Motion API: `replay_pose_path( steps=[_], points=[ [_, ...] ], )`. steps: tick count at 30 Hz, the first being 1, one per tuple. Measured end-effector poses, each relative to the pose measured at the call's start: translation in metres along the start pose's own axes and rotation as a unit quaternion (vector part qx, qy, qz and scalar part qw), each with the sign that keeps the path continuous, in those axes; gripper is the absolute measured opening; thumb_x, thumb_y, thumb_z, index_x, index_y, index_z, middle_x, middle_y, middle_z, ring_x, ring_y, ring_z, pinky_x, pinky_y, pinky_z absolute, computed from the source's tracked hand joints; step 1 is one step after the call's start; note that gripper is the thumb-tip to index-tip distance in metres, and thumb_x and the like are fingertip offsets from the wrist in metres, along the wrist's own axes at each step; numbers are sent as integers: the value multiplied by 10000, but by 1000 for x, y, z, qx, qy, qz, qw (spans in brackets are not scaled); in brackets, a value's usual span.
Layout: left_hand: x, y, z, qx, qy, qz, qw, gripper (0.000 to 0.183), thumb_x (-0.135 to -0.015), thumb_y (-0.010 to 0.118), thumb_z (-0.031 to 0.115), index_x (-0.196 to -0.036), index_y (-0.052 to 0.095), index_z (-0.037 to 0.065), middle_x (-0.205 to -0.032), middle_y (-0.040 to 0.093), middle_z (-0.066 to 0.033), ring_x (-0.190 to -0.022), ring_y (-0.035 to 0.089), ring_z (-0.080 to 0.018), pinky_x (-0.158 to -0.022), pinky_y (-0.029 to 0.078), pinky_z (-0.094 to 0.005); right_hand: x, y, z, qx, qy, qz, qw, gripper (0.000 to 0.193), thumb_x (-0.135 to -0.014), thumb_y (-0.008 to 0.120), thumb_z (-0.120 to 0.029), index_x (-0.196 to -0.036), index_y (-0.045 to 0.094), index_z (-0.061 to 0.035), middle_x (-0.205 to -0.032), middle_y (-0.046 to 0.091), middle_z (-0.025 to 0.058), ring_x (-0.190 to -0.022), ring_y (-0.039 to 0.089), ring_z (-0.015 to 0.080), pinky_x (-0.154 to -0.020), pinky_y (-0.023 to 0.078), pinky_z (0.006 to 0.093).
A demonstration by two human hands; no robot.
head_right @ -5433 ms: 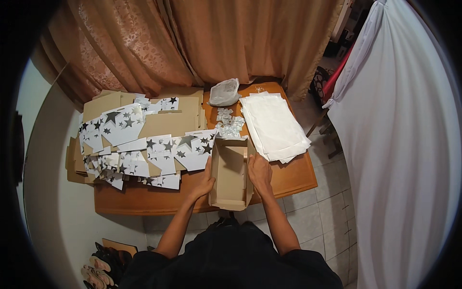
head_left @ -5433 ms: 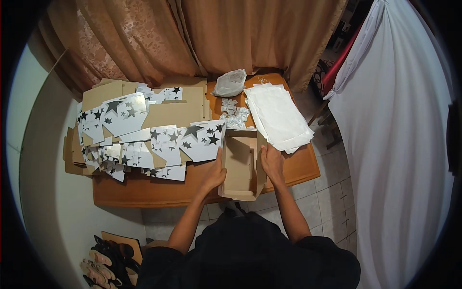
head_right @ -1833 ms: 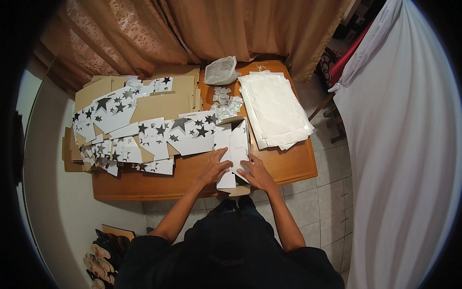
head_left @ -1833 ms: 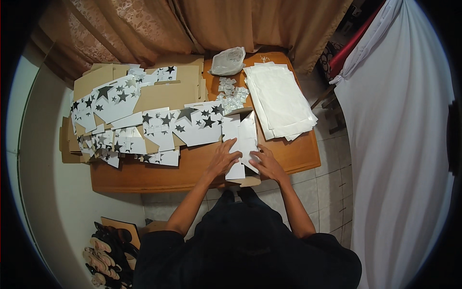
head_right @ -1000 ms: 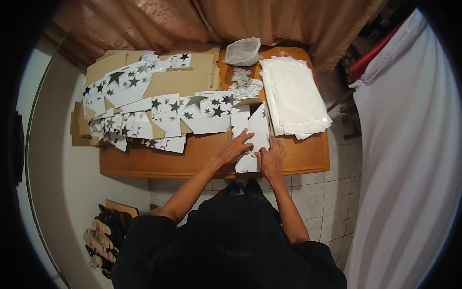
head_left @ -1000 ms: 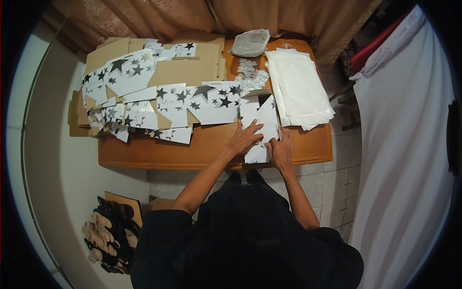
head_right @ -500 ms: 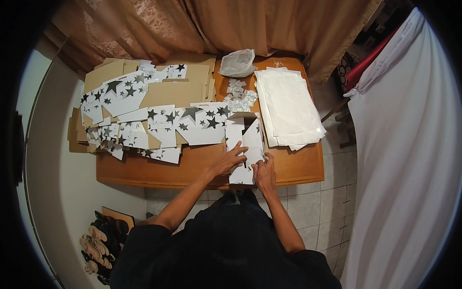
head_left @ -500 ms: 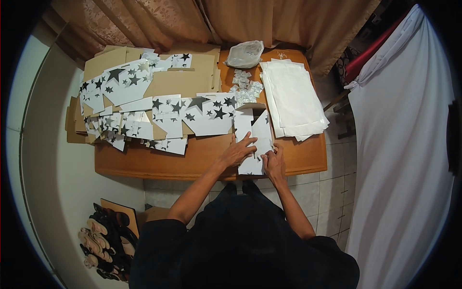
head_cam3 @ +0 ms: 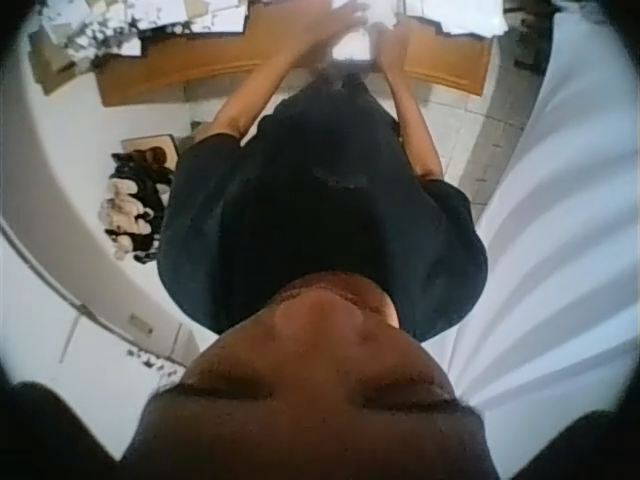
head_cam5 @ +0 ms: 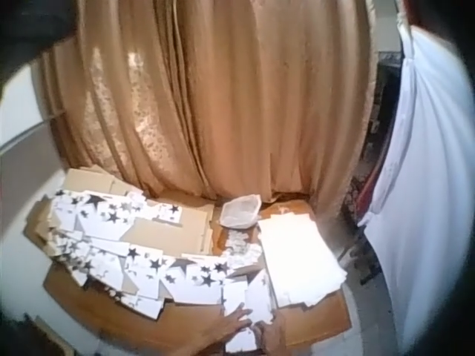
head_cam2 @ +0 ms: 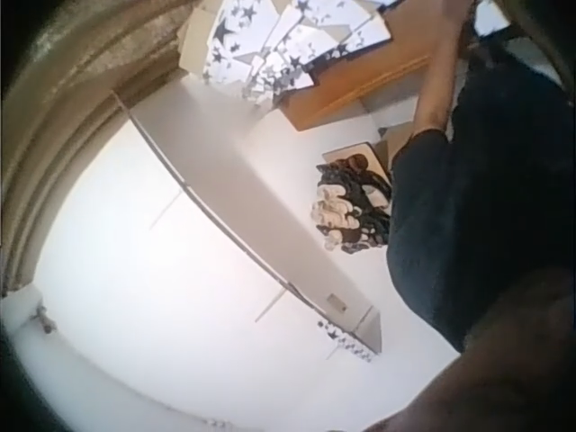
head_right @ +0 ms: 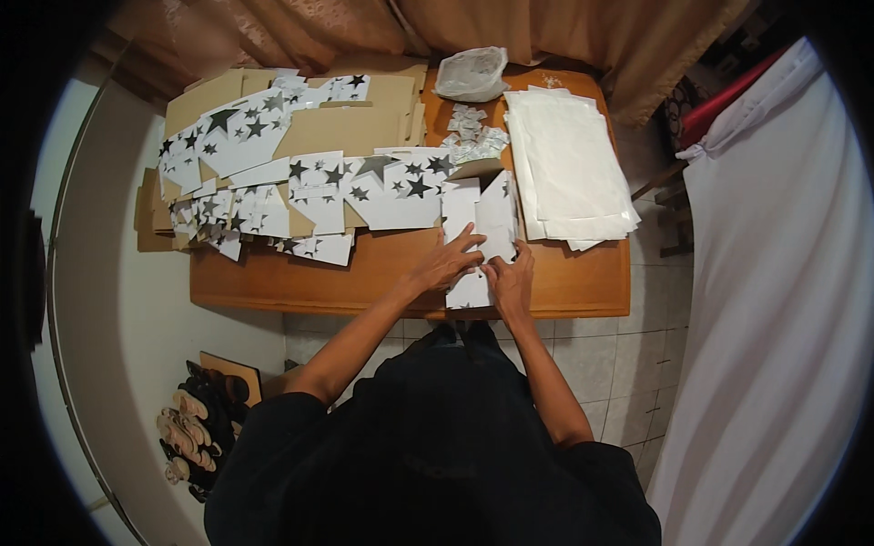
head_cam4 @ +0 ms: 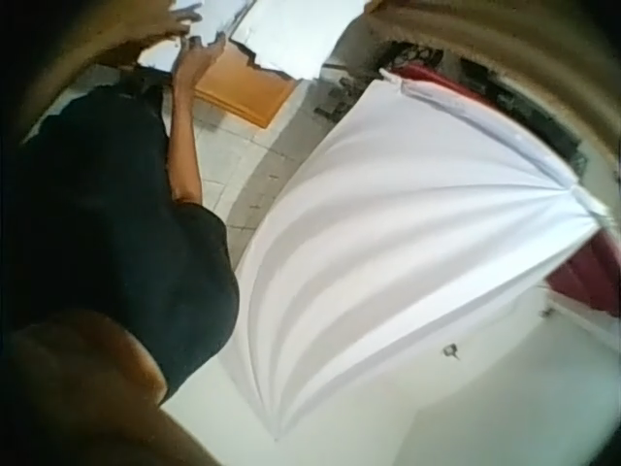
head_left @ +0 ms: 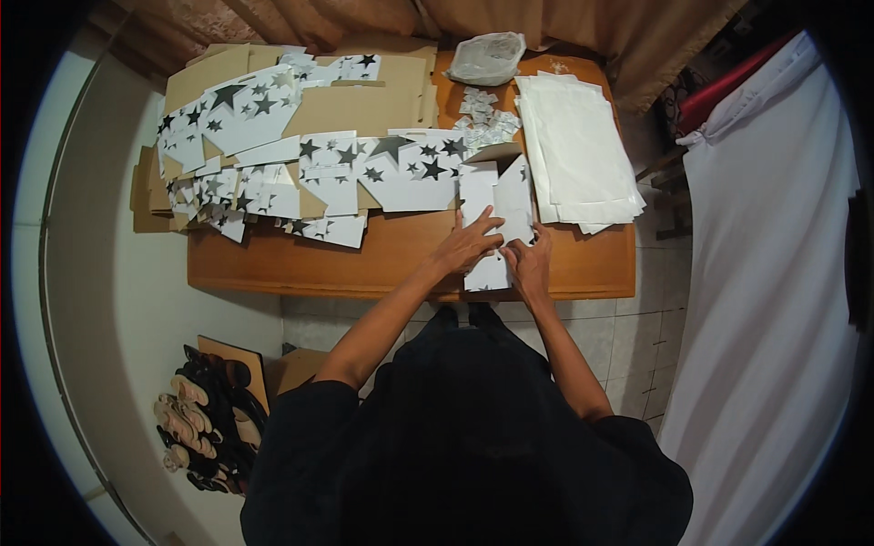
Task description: Assemble cardboard shoe boxes and place them on a shelf.
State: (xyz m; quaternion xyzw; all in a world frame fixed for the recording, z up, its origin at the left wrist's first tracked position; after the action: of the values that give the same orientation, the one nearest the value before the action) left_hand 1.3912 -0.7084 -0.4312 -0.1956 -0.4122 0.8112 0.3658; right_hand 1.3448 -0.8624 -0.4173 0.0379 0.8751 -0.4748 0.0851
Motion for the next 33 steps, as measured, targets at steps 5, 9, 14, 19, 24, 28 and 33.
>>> replay_pose_path(
  steps=[5,9,14,19,24,28,33],
  points=[
    [-1,9,0,22,16,40,999,191,-944,656,178,-1112,589,117,-1533,384,-122,-1521,196,-406,-1038,199,-846,1,-4,12,-98,65,40,992,858,-751,866,-173,-1475,416,-74,-1367,406,269,-1206,476,439,-1029,422,460],
    [5,1,0,30,-13,93,995,395,-897,723,239,-1255,576,157,-1566,334,-176,-1507,194,-454,-1094,206,-780,0,-1,28,-80,97,17,992,1101,-724,896,-325,-1543,247,22,-1444,384,315,-1307,438,455,-1070,404,456],
    [12,0,-6,112,-233,148,955,965,-754,867,297,-1549,330,198,-1608,66,-347,-1455,187,-568,-1131,276,-684,5,12,54,-183,197,-100,958,925,-807,813,-479,-1428,429,89,-1303,587,314,-1226,574,428,-1018,461,452],
    [14,-10,-13,167,-190,145,956,958,-730,886,306,-1513,359,140,-1580,83,-391,-1447,201,-573,-1181,308,-521,2,-1,29,-172,165,-64,969,794,-833,797,-453,-1357,516,73,-1198,647,295,-1125,635,411,-958,494,447],
    [23,-33,1,150,-191,148,959,942,-665,924,220,-1447,414,91,-1563,146,-387,-1444,238,-546,-1171,334,-511,13,-4,15,-216,191,-75,955,739,-835,808,-425,-1308,540,76,-1157,664,283,-1093,645,396,-933,501,432],
    [34,-15,-6,131,-193,127,964,968,-660,924,199,-1458,385,99,-1565,140,-385,-1440,240,-553,-1165,346,-523,23,4,13,-162,186,-105,964,832,-802,801,-526,-1270,515,100,-1132,647,302,-1068,646,418,-919,504,456],
    [38,-10,-5,171,-240,87,952,1042,-645,926,155,-1513,350,200,-1575,114,-374,-1439,226,-568,-1176,345,-521,13,-2,16,-42,233,-266,935,962,-818,667,-707,-1283,484,115,-1176,608,340,-1140,602,475,-947,484,503]
  ],
)
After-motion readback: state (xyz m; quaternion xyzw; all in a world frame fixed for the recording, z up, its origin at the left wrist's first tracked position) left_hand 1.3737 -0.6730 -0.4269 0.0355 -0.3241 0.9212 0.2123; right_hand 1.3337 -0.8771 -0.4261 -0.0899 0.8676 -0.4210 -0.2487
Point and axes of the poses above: each hand's wrist, its own x-axis away from the middle knuckle, its own y-axis out of the palm, z = x × y, the point moved 5 cm from there along -x, towards the middle knuckle
